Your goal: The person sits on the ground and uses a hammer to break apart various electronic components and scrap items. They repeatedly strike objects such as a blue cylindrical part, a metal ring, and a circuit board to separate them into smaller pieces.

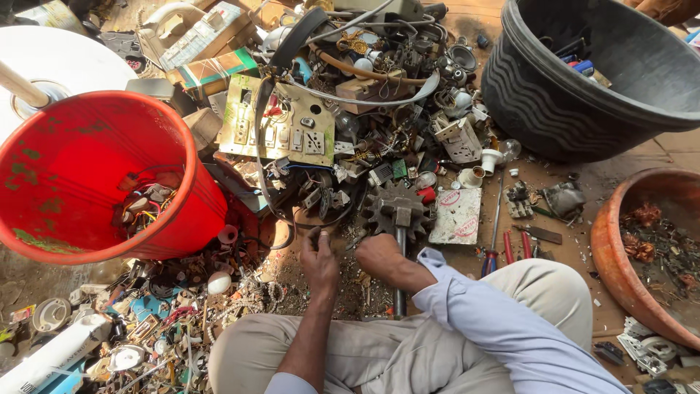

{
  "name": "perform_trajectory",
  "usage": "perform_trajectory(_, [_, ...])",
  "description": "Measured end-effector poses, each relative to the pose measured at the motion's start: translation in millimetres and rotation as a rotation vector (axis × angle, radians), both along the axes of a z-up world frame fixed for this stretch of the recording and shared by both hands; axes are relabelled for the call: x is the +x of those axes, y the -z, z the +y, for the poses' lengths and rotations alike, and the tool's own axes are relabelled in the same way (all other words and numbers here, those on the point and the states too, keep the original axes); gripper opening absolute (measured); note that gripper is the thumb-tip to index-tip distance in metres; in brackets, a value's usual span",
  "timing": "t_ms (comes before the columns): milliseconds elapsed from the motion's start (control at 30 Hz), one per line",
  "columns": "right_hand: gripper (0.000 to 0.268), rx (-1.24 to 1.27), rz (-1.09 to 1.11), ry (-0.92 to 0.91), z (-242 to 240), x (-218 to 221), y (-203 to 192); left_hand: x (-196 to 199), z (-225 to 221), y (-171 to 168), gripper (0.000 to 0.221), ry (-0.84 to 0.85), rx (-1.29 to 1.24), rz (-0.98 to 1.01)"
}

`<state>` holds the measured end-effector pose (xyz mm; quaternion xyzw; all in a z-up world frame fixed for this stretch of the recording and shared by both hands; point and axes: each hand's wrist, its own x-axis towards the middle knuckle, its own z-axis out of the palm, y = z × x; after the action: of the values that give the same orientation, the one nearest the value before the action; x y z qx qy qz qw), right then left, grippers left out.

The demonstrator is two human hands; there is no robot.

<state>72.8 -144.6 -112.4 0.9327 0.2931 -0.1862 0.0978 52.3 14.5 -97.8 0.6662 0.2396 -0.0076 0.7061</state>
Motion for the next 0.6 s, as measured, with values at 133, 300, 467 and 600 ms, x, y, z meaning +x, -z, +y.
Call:
perform_trajectory(133, [0.008,-0.089,0.063,0.158,19.6,6.9,33.4,-2.9,-1.5,1.1,0.035,0.019,0.009,0.018])
perform_trajectory(300, [0.017,-0.077,0.116,0.188,17.4,8.0,33.3,-0.4,-5.2,3.3,0.035,0.026,-0.054,-0.002])
perform_trajectory(467, [0.014,0.199,-0.144,0.170,-1.4,-1.0,-10.5,-1.2,-5.4,-0.3,0.034,-0.003,-0.142,-0.035])
perform_trajectory(600, [0.021,0.533,-0.402,0.283,-75.2,32.2,-95.2,-4.4,-5.6,-6.1,0.034,0.021,-0.189,-0.017])
